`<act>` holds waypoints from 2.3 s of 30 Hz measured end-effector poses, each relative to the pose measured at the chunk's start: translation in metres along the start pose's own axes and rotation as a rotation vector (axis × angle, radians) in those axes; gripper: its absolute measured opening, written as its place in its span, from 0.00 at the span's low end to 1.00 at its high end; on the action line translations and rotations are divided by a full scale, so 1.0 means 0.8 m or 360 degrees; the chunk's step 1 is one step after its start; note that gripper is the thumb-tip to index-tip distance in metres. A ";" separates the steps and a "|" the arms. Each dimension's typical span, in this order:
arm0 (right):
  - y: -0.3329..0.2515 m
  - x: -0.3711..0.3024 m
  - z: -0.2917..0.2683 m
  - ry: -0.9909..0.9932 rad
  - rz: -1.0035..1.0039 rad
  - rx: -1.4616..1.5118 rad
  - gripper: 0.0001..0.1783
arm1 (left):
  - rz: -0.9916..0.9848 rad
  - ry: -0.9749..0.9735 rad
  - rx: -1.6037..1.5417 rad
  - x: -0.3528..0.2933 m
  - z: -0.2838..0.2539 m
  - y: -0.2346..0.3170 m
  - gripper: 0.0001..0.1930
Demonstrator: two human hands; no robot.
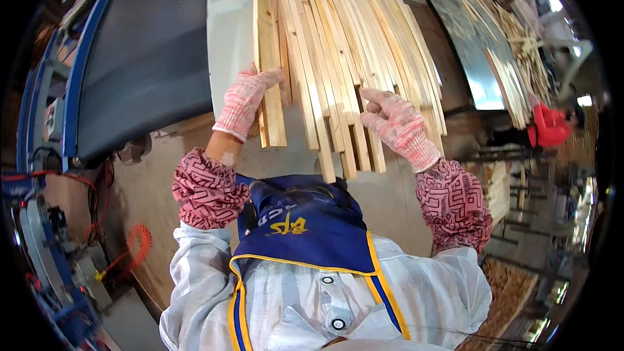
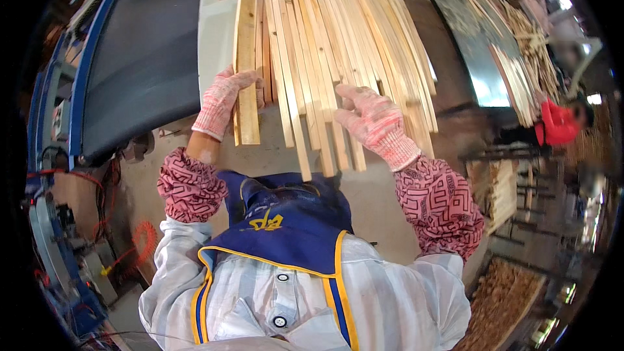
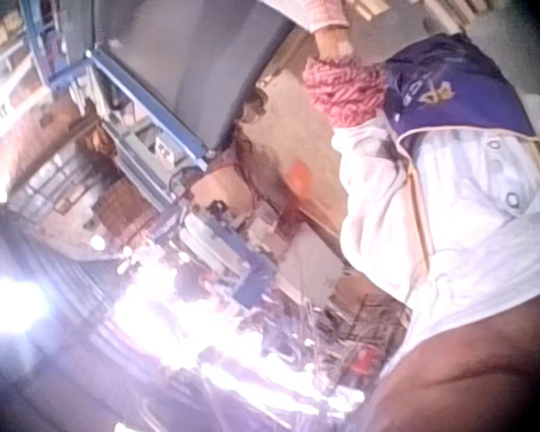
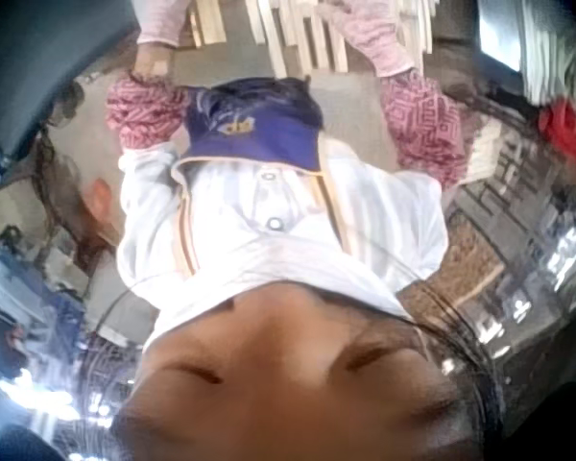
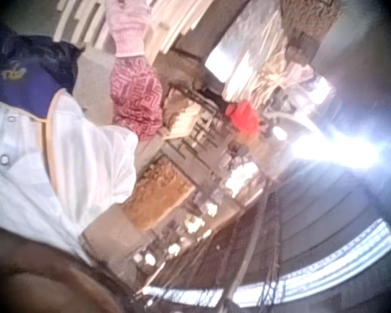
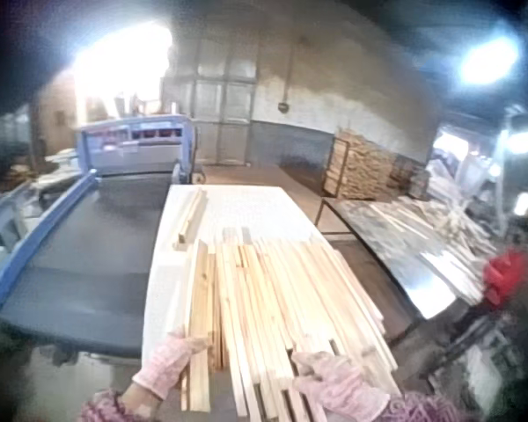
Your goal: The person gathers wooden planks from a pile, carries them to a conveyor belt, and arranges them into neat stacks. The person repeatedly picks up planks, aligns them, and places them onto the belt, maintaining an orderly stack throughout the process.
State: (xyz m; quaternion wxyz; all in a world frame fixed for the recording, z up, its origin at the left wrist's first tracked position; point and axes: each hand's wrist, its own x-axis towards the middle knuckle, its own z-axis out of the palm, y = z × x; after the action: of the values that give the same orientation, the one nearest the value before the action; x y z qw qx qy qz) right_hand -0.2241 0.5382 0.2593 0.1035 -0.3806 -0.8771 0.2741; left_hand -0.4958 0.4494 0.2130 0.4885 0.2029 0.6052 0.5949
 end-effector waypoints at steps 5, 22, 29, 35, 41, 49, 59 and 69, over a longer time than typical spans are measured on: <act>-0.011 -0.056 0.002 0.0218 0.0292 -0.0112 0.33 | -0.0014 -0.0323 0.0175 -0.009 -0.005 0.012 0.19; -0.122 -0.010 0.052 0.0180 -0.0535 -0.0698 0.28 | 0.0126 -0.0471 -0.0796 -0.074 0.032 -0.019 0.32; -0.006 -0.055 -0.019 0.0274 0.0004 -0.0456 0.36 | -0.0294 -0.0422 -0.0915 -0.037 0.006 -0.013 0.12; -0.050 -0.023 0.025 -0.0356 0.0035 -0.1191 0.43 | -0.0404 -0.0211 -0.0795 -0.033 0.028 -0.028 0.12; -0.069 -0.028 0.016 -0.0742 -0.0249 -0.1275 0.53 | -0.0427 -0.0158 -0.0791 -0.024 0.018 -0.031 0.13; -0.041 -0.084 0.068 -0.0016 -0.0071 -0.1275 0.44 | -0.0430 -0.0060 -0.0648 -0.023 0.022 -0.024 0.11; -0.038 -0.070 0.060 -0.0043 -0.0159 -0.1178 0.35 | -0.0515 -0.0609 -0.0965 0.050 0.029 -0.007 0.17; -0.048 -0.027 0.044 -0.0184 -0.0315 -0.1204 0.24 | -0.0362 -0.0161 -0.0918 0.027 0.040 0.018 0.07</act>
State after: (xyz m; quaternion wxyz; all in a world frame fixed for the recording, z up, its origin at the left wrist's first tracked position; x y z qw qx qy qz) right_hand -0.2461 0.4871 0.2523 -0.0677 -0.2894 -0.9530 -0.0588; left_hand -0.4838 0.4867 0.2247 0.6188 0.0163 0.4053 0.6728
